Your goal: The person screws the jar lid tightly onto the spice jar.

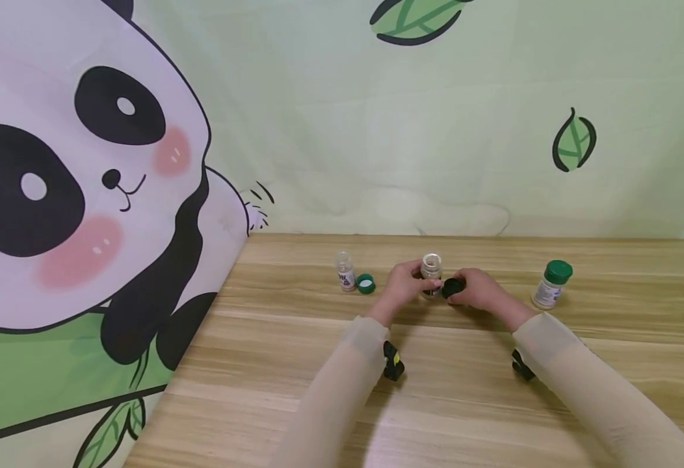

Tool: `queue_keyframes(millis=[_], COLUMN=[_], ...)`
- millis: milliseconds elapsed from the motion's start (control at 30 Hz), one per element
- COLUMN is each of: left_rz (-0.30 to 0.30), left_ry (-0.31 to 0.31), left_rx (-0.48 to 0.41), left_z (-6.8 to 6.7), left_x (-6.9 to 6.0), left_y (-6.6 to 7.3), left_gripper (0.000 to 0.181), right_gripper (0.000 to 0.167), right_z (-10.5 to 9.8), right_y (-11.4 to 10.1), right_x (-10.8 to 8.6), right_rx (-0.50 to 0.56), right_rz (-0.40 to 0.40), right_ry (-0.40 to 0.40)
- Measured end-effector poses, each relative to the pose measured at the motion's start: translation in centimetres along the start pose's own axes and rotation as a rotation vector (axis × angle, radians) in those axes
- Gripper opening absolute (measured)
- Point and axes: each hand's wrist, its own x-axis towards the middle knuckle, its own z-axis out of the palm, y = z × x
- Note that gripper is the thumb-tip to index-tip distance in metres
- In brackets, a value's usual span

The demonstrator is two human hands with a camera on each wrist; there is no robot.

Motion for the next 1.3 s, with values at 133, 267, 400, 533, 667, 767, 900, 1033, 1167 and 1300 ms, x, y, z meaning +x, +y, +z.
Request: queue_keyframes(millis=[133, 267, 400, 533, 667, 767, 900, 1033, 1167, 1300], left_rz=[-0.001, -0.004, -0.01, -0.012, -0.015, -0.022, -0.031, -0.038, -0.037, -0.033], left_ry=[0.001, 0.0, 0.006, 0.014, 0.021, 0.026, 0.023, 0.022, 0.023, 0.016], left_rx=[-0.006, -0.017, -0.031, -0.037, -0.023, -0.019, -0.031, -0.039, -0.035, -0.04], left_z=[0.1, 0.0, 0.0, 0.0, 0.1, 0.2, 0.3, 0.2, 0.2, 0.2], left_x=[0.0, 0.0, -0.1, -0.2, -0.2, -0.2, -0.3, -0.3, -0.4, -0.4], left_y=[-0.1, -0.1, -0.1, 0.0, 0.0, 0.0, -0.1, 0.0, 0.0, 0.1], left_gripper=[0.046, 0.046, 0.043, 0.041, 0.042, 0.042, 0.042, 0.044, 0.046, 0.047], right_gripper=[0.043, 0.045, 0.05, 0.055, 0.055, 0.054, 0.053, 0.053, 0.055, 0.055], right_z=[-0.1, -0.3, -0.8, -1.5, -2.3, -2.8, -3.6, -4.2, -4.7, -4.9], right_y=[0.0, 0.2, 0.4, 0.1, -0.2, -0.5, -1.1, -1.8, -2.4, -2.8], right_x=[-0.1, -0.2, -0.5, -0.8, -1.2, -1.5, -2.0, -2.3, -2.5, -2.4], right_rx=[-0.006, -0.007, -0.006, -0.008, -0.014, -0.005, 0.009, 0.021, 0.026, 0.023], right_rz=[0.009, 0.014, 0.006, 0.007, 0.024, 0.023, 0.001, -0.009, -0.01, -0.014], right_ry=[0.003, 0.006, 0.006, -0.002, -0.009, 0.004, 0.043, 0.056, 0.042, 0.03])
